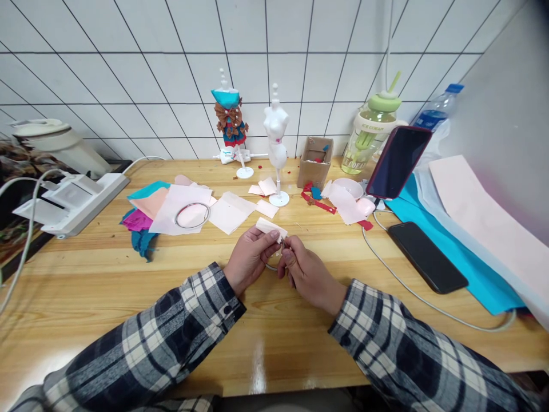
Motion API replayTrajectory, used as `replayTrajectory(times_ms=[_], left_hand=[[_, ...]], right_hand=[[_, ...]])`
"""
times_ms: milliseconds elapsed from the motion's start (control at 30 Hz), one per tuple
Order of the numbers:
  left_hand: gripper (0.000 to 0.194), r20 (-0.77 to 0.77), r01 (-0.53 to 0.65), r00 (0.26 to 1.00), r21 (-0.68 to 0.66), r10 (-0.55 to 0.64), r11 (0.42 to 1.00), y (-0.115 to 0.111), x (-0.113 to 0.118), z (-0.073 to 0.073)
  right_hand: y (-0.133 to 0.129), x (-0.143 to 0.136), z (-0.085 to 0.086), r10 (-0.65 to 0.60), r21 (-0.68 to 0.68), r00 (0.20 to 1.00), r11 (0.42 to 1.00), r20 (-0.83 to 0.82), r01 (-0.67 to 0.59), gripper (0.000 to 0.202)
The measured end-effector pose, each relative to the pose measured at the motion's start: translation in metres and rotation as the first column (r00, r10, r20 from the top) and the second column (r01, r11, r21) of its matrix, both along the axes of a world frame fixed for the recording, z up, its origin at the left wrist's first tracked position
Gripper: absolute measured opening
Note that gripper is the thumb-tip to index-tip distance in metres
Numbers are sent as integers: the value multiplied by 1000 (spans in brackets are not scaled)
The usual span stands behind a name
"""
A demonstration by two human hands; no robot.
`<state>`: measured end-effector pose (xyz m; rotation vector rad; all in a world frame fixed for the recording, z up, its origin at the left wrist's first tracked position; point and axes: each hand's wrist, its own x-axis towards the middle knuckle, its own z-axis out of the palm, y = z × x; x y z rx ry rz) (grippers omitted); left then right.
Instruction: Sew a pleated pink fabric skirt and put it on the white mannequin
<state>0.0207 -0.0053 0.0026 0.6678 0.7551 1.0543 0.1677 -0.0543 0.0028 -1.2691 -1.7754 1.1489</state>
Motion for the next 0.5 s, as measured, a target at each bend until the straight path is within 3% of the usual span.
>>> replayTrajectory(times_ms=[333,500], left_hand=[[21,11,-35,999,19,35,999,5,-3,1],[17,57,-93,994,46,90,995,9,-7,2]], right_hand=[[3,6,3,72,1,995,997,62,-72,21],[7,15,9,-27,83,985,996,172,13,30]])
